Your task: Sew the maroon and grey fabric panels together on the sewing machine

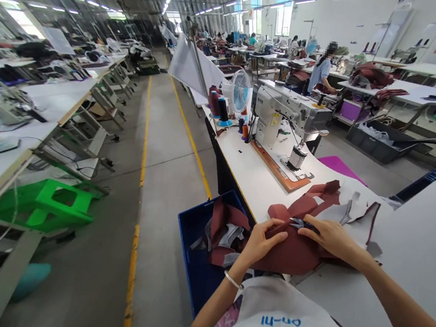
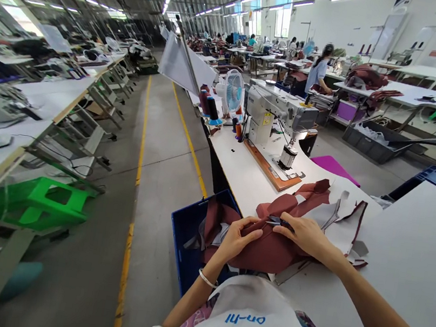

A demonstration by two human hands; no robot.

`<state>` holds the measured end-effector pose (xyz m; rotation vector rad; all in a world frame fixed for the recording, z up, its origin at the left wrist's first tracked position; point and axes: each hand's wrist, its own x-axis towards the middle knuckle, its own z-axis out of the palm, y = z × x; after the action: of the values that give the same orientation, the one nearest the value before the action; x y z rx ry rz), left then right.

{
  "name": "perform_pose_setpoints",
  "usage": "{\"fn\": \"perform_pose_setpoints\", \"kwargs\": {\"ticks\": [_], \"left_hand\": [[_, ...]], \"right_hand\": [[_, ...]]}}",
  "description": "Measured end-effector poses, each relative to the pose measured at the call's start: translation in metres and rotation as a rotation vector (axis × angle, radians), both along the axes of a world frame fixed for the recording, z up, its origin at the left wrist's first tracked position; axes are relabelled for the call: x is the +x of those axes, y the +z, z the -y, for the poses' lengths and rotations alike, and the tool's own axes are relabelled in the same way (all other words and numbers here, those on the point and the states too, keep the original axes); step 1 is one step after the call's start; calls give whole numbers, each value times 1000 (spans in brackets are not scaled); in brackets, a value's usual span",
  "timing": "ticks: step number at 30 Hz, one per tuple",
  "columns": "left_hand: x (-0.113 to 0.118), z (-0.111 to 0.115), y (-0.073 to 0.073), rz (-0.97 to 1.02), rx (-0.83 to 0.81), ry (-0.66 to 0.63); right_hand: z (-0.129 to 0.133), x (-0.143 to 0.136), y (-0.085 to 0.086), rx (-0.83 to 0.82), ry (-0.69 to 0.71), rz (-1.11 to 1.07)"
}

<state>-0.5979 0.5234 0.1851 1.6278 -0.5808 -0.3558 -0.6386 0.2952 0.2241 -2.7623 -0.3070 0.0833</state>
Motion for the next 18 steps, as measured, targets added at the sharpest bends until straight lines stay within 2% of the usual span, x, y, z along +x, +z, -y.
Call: {"fn": "perform_pose_setpoints", "kwargs": {"ticks": [4, 9, 11, 13, 15, 16, 18], "left_hand": [[1, -4, -1, -10, 4, 7], [6, -15, -1, -34, -42, 15], [9, -18, 0, -23, -42, 25], [9, -18, -1, 17, -30, 71], [4, -14, -2, 130, 1, 180], [-1, -11, -3, 220, 29, 245], [-12, -2, -7, 431, 113, 348]], "right_hand": [[5, 1, -3, 83, -46, 50], [13, -8, -12, 217, -334, 147], [7, -11, -14, 421, -349, 93], [-5, -13, -11, 769, -359, 35], [-21, -11, -6, 1104, -414, 25], [-29, -10, -3, 1213, -445, 45], [-46, -8, 4, 1275, -503, 141]]}}
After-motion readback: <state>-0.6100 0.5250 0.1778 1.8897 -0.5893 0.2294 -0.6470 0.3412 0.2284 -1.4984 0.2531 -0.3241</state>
